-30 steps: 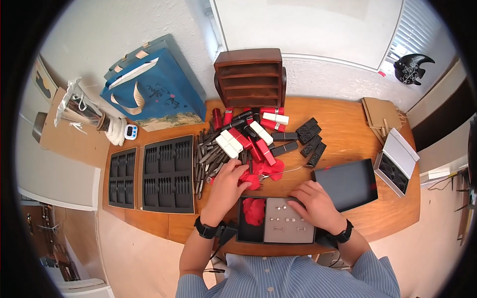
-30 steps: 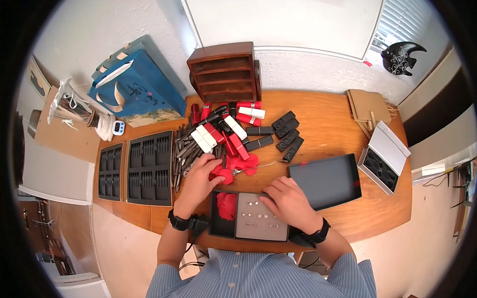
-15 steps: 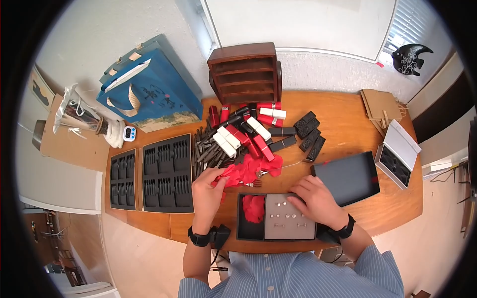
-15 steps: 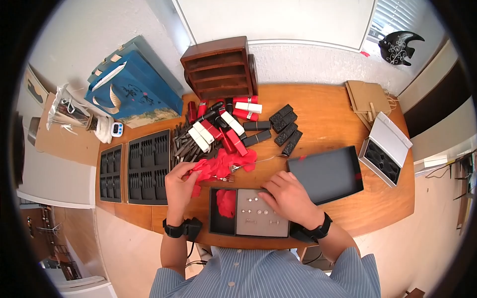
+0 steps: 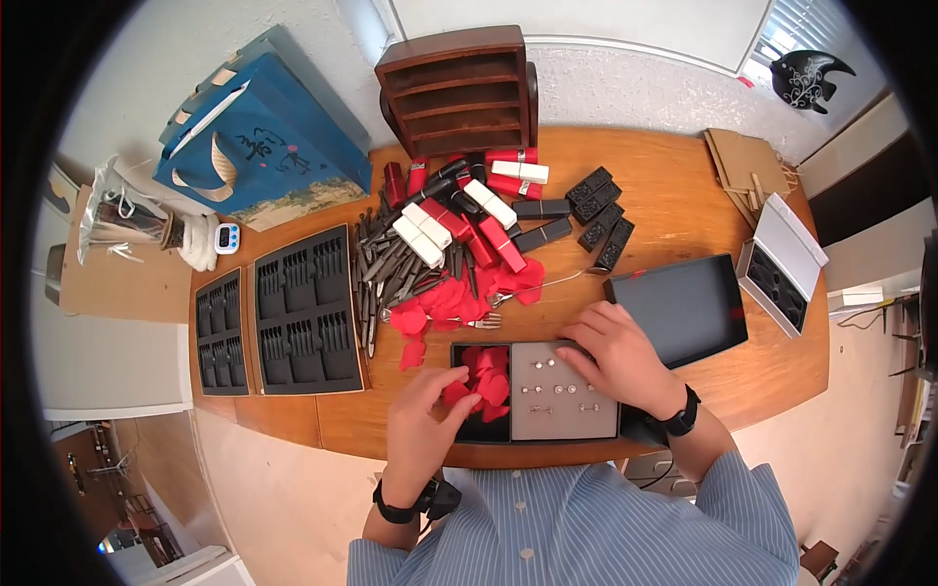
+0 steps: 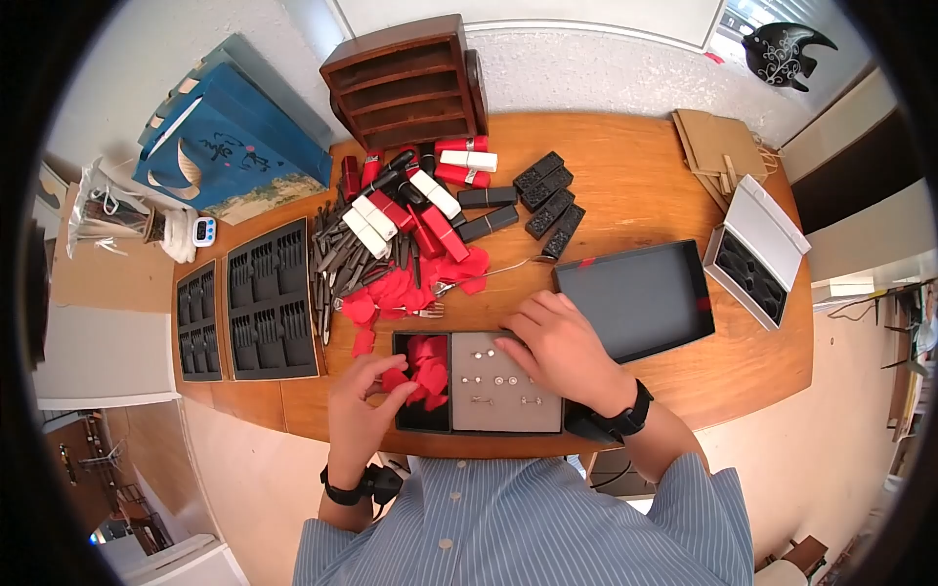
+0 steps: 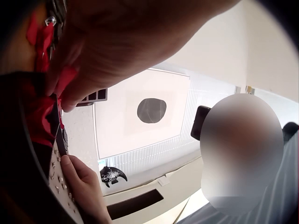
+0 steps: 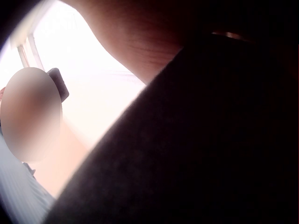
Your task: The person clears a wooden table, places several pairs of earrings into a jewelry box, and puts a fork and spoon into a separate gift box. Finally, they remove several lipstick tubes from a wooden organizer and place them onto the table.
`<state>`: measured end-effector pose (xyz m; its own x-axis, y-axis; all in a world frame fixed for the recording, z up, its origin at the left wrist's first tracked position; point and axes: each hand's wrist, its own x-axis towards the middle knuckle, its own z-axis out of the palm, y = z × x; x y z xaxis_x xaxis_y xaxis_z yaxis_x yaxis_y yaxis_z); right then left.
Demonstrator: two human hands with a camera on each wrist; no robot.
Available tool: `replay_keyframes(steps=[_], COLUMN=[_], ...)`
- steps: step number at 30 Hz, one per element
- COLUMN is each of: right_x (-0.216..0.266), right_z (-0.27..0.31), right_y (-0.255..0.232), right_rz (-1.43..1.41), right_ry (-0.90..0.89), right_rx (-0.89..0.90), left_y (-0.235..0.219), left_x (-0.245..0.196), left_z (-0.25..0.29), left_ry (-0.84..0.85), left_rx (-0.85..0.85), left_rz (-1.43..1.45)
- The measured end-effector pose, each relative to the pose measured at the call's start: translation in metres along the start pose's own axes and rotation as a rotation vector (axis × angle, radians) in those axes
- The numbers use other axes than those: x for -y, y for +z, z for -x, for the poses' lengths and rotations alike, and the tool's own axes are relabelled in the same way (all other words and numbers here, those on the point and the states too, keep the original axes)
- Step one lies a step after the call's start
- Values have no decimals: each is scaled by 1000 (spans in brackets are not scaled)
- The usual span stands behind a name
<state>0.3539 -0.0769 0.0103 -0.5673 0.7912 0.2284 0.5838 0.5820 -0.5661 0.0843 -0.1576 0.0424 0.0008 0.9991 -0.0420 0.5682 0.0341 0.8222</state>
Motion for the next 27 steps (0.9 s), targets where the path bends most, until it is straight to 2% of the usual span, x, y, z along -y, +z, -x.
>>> replay_keyframes(steps=[1,5,7,8,10,17,19,23,25,26,27], right_x=[0,0,0,0,1,2,2,1,2,2,3], right_z=[0,-1,0,0,-1,-4,-4,-3,-3,-4,-4], right_y=[0,0,1,0,-1,-1,0,-1,-1,0,-1], right_rz=[0,-2,2,2,-2,14,17,30,20,19,14], right_ry=[-1,-3,4,4,6,-38,-34,-37,-30,-38,-34], right_rx=[-1,-4,-1,1,-3,-34,-48,-28,-29,-32,-30], left_y=[-1,6,9,10,10,17,13,15,20,19,18], left_x=[-3,-11,-12,-15,-20,-13,-14,-11,0,2,2], left_z=[1,9,11,10,7,14,6,-1,0,0,0], left_ry=[55,47,157,155,414,266,371,461,475,475,470], left_rx=[33,-45,-18,-18,88,225,101,16,128,121,161], left_rz=[-135,-88,-108,-106,-288,-284,-363,-396,-466,-471,-403])
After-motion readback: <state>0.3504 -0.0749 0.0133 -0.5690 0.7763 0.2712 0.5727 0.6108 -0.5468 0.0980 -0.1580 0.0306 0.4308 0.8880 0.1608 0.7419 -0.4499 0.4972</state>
